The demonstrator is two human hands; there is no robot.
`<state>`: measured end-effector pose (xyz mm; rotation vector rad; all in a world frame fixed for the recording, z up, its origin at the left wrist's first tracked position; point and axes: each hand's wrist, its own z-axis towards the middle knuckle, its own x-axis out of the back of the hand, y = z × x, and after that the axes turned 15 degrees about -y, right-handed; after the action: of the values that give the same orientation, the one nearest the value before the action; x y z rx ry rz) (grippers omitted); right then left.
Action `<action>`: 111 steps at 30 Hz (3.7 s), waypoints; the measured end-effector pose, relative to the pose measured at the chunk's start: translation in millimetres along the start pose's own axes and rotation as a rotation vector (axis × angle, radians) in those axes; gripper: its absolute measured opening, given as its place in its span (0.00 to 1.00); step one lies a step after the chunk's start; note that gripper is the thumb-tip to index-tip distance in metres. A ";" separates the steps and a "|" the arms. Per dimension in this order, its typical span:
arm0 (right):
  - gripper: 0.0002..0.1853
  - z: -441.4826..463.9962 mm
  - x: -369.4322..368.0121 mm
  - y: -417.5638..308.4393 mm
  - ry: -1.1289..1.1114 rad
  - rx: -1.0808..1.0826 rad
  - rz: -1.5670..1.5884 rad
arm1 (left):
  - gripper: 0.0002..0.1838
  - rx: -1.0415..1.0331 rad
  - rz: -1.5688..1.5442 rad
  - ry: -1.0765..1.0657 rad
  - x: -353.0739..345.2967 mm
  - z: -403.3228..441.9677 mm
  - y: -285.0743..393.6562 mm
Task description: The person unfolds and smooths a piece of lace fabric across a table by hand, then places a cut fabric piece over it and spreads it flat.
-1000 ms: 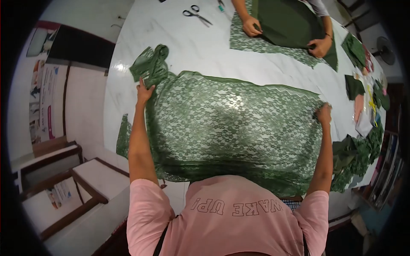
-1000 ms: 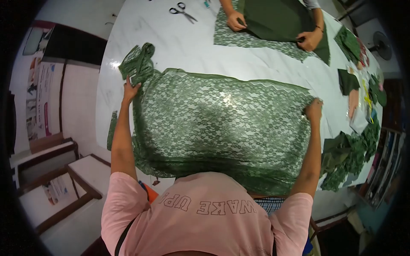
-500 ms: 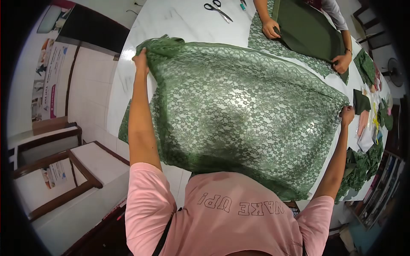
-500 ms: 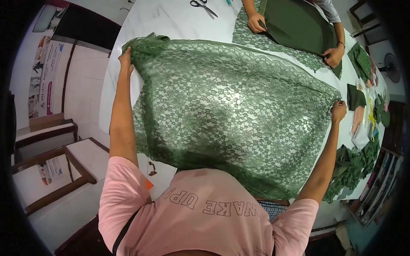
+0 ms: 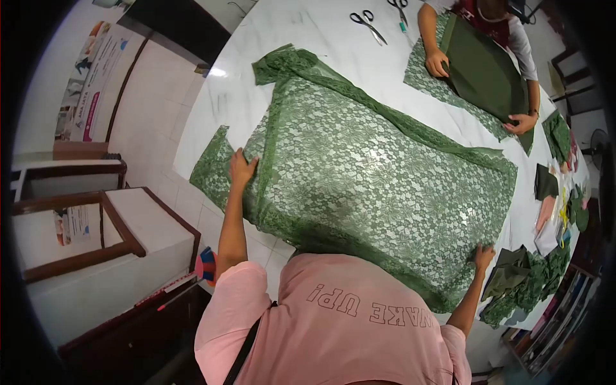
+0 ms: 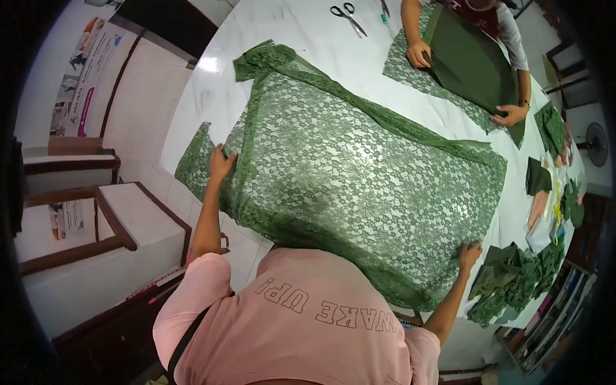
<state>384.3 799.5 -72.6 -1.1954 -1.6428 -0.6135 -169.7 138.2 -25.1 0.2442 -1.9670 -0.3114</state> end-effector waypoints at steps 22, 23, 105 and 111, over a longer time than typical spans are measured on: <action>0.18 47.1 125.9 -7.7 0.339 -0.093 0.559 | 0.17 -0.120 -0.751 0.292 118.6 58.4 -10.3; 0.19 51.4 116.9 1.9 0.313 -0.098 0.464 | 0.21 -0.104 -0.551 0.320 106.0 45.1 -3.8; 0.31 -214.3 -63.1 -147.2 0.154 0.227 -0.312 | 0.26 0.127 -0.088 0.585 -42.6 -73.8 -118.3; 0.34 -201.2 -114.0 -197.0 0.295 0.210 -0.089 | 0.16 0.218 -0.131 0.335 27.6 -35.1 -151.5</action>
<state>292.3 510.0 -68.9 -0.8406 -1.4736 -0.6234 -144.2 -17.2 -37.2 0.5335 -1.6543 -0.1287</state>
